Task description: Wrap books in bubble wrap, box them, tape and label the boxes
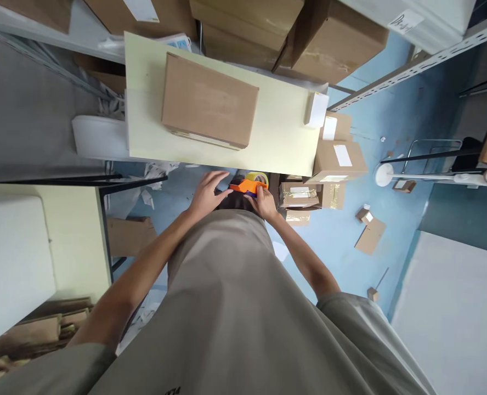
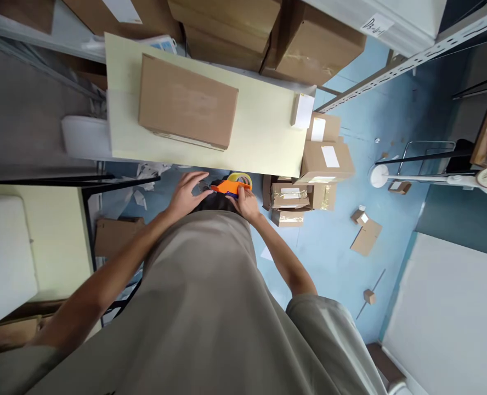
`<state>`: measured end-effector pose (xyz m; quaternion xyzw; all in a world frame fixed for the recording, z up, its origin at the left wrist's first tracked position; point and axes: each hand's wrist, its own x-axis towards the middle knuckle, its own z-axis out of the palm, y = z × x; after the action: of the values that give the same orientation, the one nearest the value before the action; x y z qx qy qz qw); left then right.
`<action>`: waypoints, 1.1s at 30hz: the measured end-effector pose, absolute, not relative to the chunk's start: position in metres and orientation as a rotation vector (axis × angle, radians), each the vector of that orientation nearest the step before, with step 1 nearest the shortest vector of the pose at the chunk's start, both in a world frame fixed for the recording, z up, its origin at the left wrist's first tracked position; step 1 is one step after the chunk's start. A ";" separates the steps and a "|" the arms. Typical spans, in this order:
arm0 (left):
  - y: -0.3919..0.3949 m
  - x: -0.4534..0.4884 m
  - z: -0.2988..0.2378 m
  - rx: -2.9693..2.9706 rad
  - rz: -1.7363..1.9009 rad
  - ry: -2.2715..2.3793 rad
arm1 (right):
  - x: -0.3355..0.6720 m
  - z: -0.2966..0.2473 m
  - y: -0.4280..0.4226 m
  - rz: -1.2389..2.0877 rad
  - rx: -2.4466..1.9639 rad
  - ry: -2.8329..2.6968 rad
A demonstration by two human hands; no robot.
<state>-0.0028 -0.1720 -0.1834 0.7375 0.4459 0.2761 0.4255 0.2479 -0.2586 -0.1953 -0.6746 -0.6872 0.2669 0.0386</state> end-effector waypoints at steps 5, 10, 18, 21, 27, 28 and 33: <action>-0.175 0.006 -0.173 1.821 0.725 1.134 | 0.276 -0.193 -0.253 0.781 -1.855 -2.374; -0.179 0.028 -0.158 1.814 0.729 1.092 | 0.312 -0.190 -0.244 0.773 -1.666 -2.537; -0.188 0.079 -0.161 1.773 0.732 1.228 | 0.365 -0.176 -0.220 0.903 -1.414 -2.691; -0.192 0.092 -0.166 1.732 0.745 1.289 | 0.381 -0.174 -0.207 0.910 -1.354 -2.744; -0.195 0.112 -0.185 1.708 0.820 1.394 | 0.395 -0.167 -0.181 0.801 -1.333 -2.912; -0.195 0.115 -0.189 1.698 0.829 1.404 | 0.395 -0.166 -0.178 0.790 -1.335 -2.944; -0.186 0.108 -0.208 1.649 0.879 1.458 | 0.408 -0.164 -0.159 0.828 -1.394 -2.999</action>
<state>0.1081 -0.1856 -0.2081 0.6447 0.5698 0.3436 0.3763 0.4079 -0.1590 -0.1639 -0.4053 -0.8718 0.2407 -0.1335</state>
